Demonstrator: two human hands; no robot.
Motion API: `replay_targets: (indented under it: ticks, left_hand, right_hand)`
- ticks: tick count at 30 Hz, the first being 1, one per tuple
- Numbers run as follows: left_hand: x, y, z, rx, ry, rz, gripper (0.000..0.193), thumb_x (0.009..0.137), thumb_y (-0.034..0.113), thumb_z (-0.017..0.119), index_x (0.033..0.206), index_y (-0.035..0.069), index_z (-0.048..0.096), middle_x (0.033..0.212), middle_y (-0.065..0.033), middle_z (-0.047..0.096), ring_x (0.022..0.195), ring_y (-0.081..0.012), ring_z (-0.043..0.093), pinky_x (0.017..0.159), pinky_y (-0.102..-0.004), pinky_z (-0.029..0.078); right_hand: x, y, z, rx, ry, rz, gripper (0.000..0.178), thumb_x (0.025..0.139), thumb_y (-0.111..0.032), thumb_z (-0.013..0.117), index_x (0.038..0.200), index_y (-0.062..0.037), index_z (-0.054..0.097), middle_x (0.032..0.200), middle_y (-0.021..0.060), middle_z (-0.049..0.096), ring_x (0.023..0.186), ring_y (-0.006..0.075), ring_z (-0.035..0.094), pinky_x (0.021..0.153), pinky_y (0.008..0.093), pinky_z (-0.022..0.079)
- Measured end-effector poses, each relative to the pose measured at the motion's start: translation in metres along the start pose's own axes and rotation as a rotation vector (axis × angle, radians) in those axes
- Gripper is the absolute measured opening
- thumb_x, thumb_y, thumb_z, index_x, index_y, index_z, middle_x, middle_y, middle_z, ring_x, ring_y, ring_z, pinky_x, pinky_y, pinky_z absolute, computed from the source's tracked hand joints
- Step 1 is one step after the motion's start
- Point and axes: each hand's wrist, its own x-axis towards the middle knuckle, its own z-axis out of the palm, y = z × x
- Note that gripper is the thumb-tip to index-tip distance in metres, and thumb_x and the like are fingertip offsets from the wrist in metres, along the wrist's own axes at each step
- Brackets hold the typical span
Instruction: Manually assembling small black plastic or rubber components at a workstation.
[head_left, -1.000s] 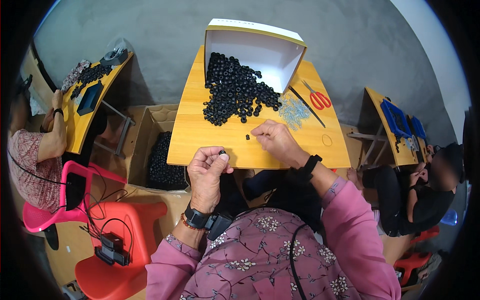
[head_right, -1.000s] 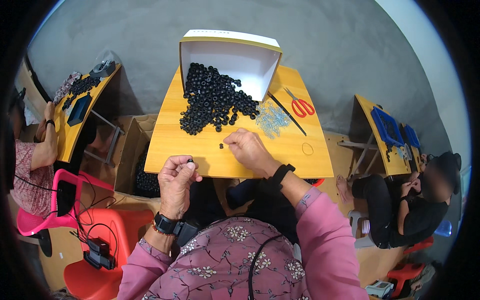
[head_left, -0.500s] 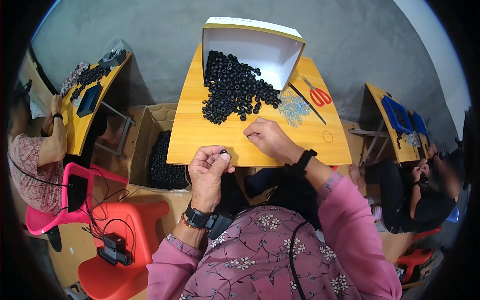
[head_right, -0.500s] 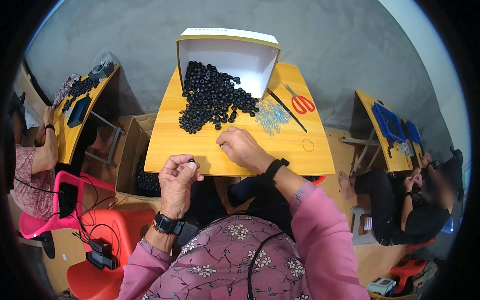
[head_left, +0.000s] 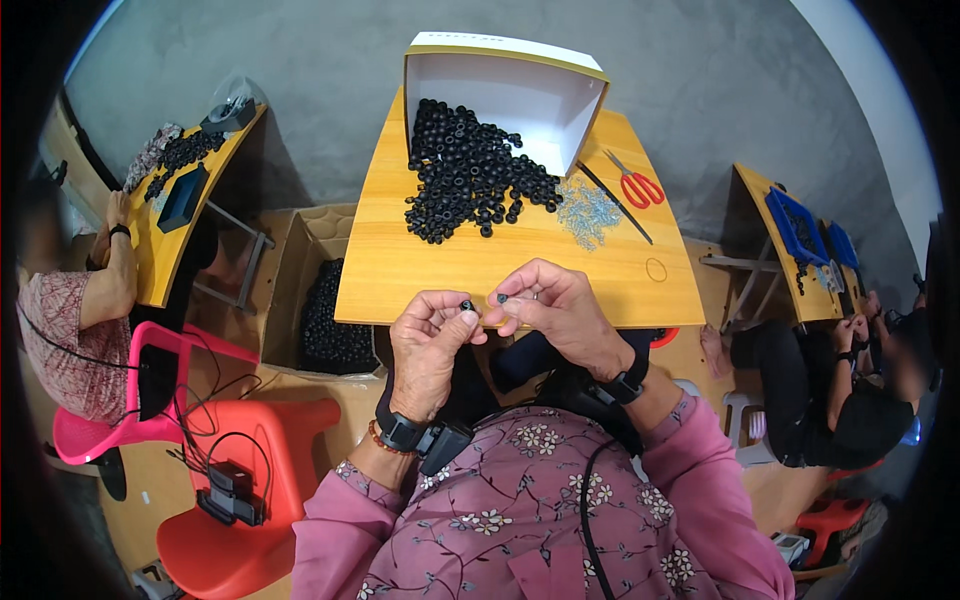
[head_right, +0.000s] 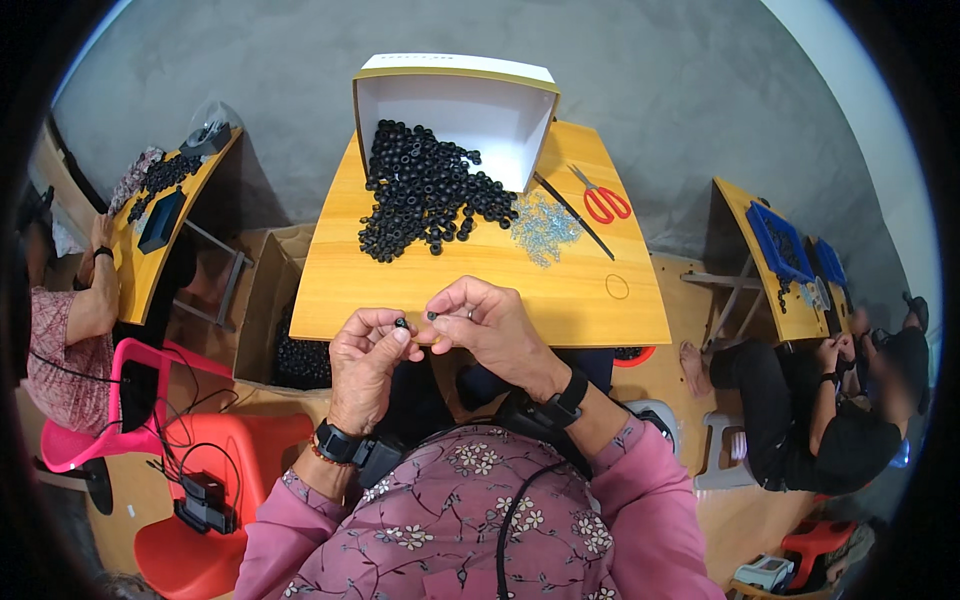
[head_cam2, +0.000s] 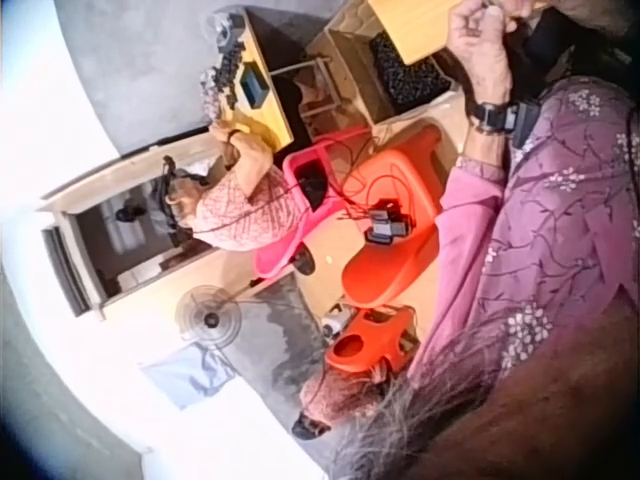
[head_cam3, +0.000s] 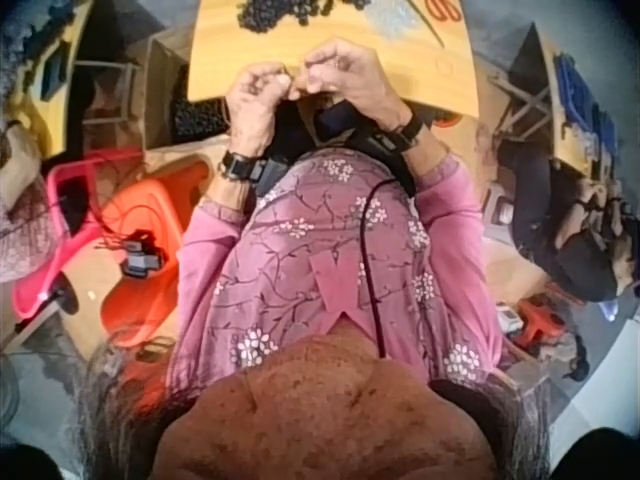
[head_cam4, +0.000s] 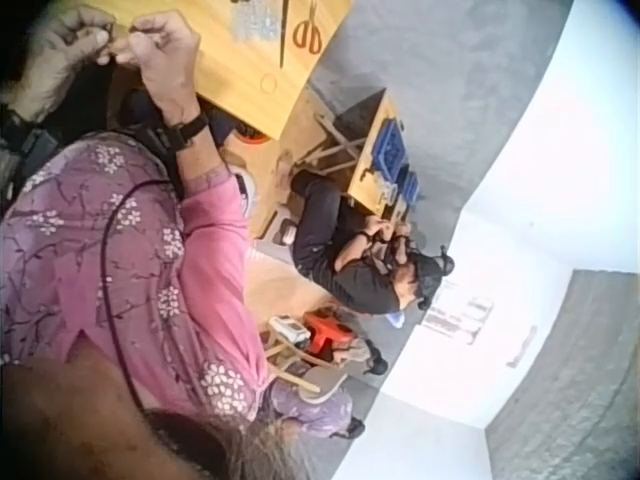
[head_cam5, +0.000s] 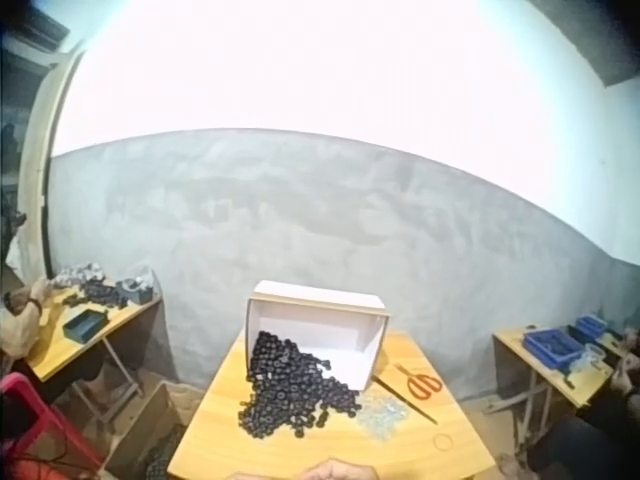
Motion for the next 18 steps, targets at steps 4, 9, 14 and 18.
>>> replay_targets:
  ticks: [4, 9, 14, 18]
  left_hand:
    - [-0.001, 0.002, 0.006, 0.017, -0.008, -0.033, 0.016, 0.093, 0.001, 0.066, 0.108, 0.000, 0.061, 0.092, -0.0087, 0.068, 0.076, -0.0139, 0.066, 0.072, -0.0295, 0.058]
    - [-0.003, 0.002, 0.004, 0.071, -0.077, -0.021, 0.017, 0.092, 0.000, 0.067, 0.107, 0.000, 0.061, 0.092, -0.0082, 0.068, 0.076, -0.0128, 0.066, 0.071, -0.0287, 0.059]
    - [-0.004, 0.003, 0.007, 0.088, -0.105, -0.010, 0.018, 0.090, -0.001, 0.068, 0.106, -0.001, 0.061, 0.090, -0.0076, 0.067, 0.075, -0.0120, 0.066, 0.069, -0.0277, 0.059]
    - [-0.004, 0.005, 0.009, 0.050, -0.095, -0.002, 0.018, 0.090, -0.001, 0.069, 0.106, -0.001, 0.060, 0.088, -0.0075, 0.067, 0.074, -0.0120, 0.065, 0.068, -0.0276, 0.059]
  right_hand:
    - [-0.006, -0.005, -0.001, -0.009, -0.007, 0.028, 0.017, 0.097, -0.005, 0.060, 0.112, 0.0036, 0.063, 0.090, 0.0061, 0.069, 0.082, 0.0107, 0.068, 0.072, 0.0221, 0.056]
    - [-0.006, -0.009, -0.001, -0.073, -0.044, -0.013, 0.022, 0.098, -0.007, 0.060, 0.117, 0.0040, 0.063, 0.088, 0.0054, 0.068, 0.077, 0.0081, 0.065, 0.070, 0.0214, 0.055]
    - [-0.001, -0.011, -0.002, -0.068, -0.034, -0.018, 0.019, 0.096, -0.007, 0.063, 0.113, 0.0036, 0.064, 0.087, 0.0060, 0.068, 0.075, 0.0094, 0.066, 0.068, 0.0222, 0.055]
    - [-0.001, -0.010, -0.003, -0.068, -0.064, -0.027, 0.016, 0.095, -0.004, 0.064, 0.109, 0.0046, 0.064, 0.084, 0.0057, 0.067, 0.072, 0.0082, 0.064, 0.064, 0.0209, 0.054]
